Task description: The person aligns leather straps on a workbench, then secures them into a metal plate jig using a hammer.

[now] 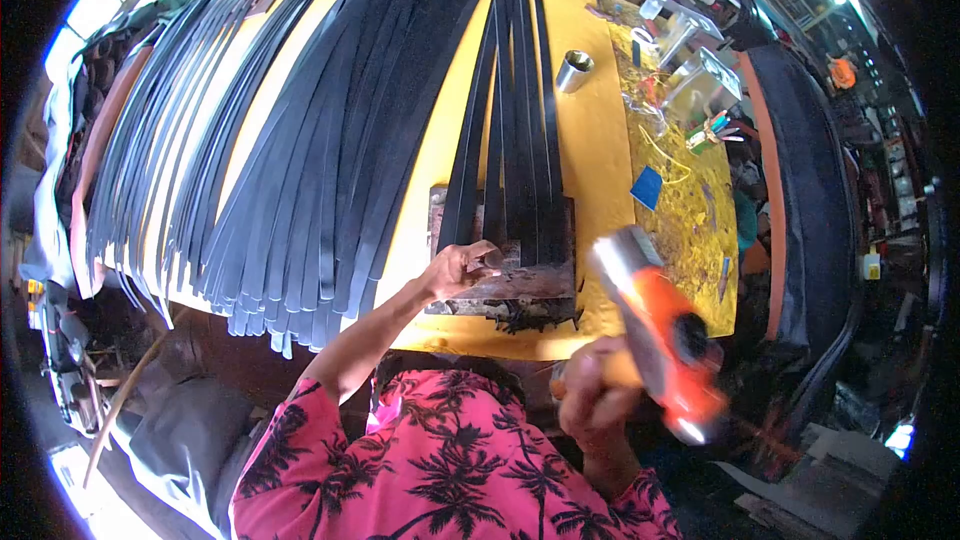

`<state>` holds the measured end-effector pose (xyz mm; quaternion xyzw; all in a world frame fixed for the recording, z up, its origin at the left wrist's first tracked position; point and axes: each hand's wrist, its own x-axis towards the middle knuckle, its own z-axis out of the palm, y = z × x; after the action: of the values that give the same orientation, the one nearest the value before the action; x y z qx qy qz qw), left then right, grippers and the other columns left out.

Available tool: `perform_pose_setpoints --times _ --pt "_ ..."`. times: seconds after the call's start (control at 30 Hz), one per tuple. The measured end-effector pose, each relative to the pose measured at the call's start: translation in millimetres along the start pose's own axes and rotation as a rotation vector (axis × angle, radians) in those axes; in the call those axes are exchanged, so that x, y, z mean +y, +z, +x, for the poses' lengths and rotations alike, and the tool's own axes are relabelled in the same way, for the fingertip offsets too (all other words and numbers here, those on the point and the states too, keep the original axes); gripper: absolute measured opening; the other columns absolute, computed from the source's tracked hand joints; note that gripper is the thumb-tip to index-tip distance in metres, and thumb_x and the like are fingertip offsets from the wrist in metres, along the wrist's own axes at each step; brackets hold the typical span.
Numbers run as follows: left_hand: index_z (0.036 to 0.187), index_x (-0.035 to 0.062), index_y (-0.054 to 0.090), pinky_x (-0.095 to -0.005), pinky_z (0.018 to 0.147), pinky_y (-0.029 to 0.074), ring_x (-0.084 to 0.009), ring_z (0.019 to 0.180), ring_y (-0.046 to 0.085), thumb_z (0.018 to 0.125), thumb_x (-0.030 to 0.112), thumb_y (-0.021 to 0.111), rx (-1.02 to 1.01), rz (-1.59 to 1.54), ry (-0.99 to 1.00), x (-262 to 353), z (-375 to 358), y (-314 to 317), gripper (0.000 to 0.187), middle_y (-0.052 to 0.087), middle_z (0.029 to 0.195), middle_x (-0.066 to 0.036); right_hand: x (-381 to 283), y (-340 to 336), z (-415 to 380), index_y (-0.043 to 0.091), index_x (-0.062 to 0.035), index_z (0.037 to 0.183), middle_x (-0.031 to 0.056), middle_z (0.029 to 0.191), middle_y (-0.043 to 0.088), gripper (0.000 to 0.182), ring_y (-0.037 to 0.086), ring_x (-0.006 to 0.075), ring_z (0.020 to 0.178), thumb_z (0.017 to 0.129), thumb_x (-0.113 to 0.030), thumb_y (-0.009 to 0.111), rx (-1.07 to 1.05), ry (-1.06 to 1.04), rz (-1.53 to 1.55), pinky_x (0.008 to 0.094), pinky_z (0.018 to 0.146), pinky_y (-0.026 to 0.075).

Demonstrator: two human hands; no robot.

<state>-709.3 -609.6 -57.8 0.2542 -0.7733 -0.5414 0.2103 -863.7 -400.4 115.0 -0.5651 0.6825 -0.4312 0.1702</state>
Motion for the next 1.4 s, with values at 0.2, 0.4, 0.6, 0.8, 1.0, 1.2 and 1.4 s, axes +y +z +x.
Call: perform_pose_setpoints --times 0.2,0.4,0.6,0.8,1.0,1.2,1.4 --pt "0.109 0.0055 0.06 -0.0389 0.075 0.055 -0.0313 0.088 0.068 0.084 0.017 0.07 0.034 0.197 0.133 -4.9 6.7 -1.4 0.029 0.067 0.1 -0.013 66.2 78.9 18.4 0.051 0.0041 0.115 0.0258 0.069 0.06 0.037 0.062 0.0452 0.067 0.098 -0.028 0.051 -0.276 0.275 -0.349 0.0533 0.058 0.05" --pt "0.106 0.0063 0.062 -0.0384 0.072 0.053 -0.0302 0.089 0.068 0.088 0.021 0.068 -0.118 0.109 -0.195 32.9 -40.4 14.8 0.024 0.069 0.098 -0.014 85.5 54.3 5.0 0.049 0.0001 0.098 0.0288 0.067 0.058 0.044 0.06 0.0494 0.067 0.096 -0.044 0.053 -0.176 0.397 -0.226 0.0551 0.053 0.045" --pt "0.109 0.0014 0.062 -0.0275 0.074 0.047 -0.0097 0.083 0.057 0.09 0.033 0.07 -0.096 -0.519 -0.339 35.5 -64.1 32.8 0.038 0.064 0.09 0.0 134.7 61.7 19.3 0.05 0.0009 0.096 0.0304 0.07 0.059 0.048 0.06 0.0509 0.071 0.094 -0.047 0.055 -0.182 0.454 -0.245 0.0557 0.058 0.045" --pt "0.103 0.0028 0.059 -0.0267 0.06 0.039 -0.0067 0.071 0.045 0.094 0.029 0.065 0.163 -0.45 -0.358 20.5 -21.7 22.4 0.029 0.059 0.083 0.0 145.6 54.9 20.2 0.051 -0.0005 0.095 0.0312 0.07 0.059 0.045 0.06 0.051 0.073 0.095 -0.046 0.053 -0.188 0.401 -0.151 0.0555 0.058 0.046" --pt "0.1 0.0014 0.055 -0.0305 0.063 0.043 -0.0108 0.073 0.051 0.095 0.033 0.063 0.15 -0.204 -0.283 11.2 44.3 34.5 0.033 0.062 0.084 -0.004 154.2 36.2 -2.3 0.052 0.0018 0.104 0.034 0.077 0.059 0.045 0.058 0.0533 0.082 0.095 -0.042 0.054 -0.254 0.455 -0.066 0.0556 0.062 0.046" --pt "0.1 0.0031 0.05 -0.0378 0.066 0.05 -0.0198 0.074 0.063 0.093 0.027 0.063 0.222 0.162 -0.248 4.7 29.7 32.5 0.028 0.065 0.081 -0.015 153.6 16.9 -26.3 0.054 0.0043 0.11 0.0339 0.083 0.061 0.051 0.058 0.0533 0.082 0.094 -0.044 0.056 -0.162 0.482 -0.152 0.0554 0.063 0.045" --pt "0.101 0.0031 0.051 -0.0403 0.072 0.052 -0.0211 0.081 0.065 0.095 0.027 0.06 0.165 0.164 -0.31 31.0 45.3 16.3 0.027 0.066 0.084 -0.014 150.7 6.3 -34.9 0.053 0.0043 0.098 0.0324 0.076 0.059 0.051 0.059 0.0519 0.077 0.095 -0.047 0.054 -0.119 0.554 -0.13 0.0549 0.061 0.045"
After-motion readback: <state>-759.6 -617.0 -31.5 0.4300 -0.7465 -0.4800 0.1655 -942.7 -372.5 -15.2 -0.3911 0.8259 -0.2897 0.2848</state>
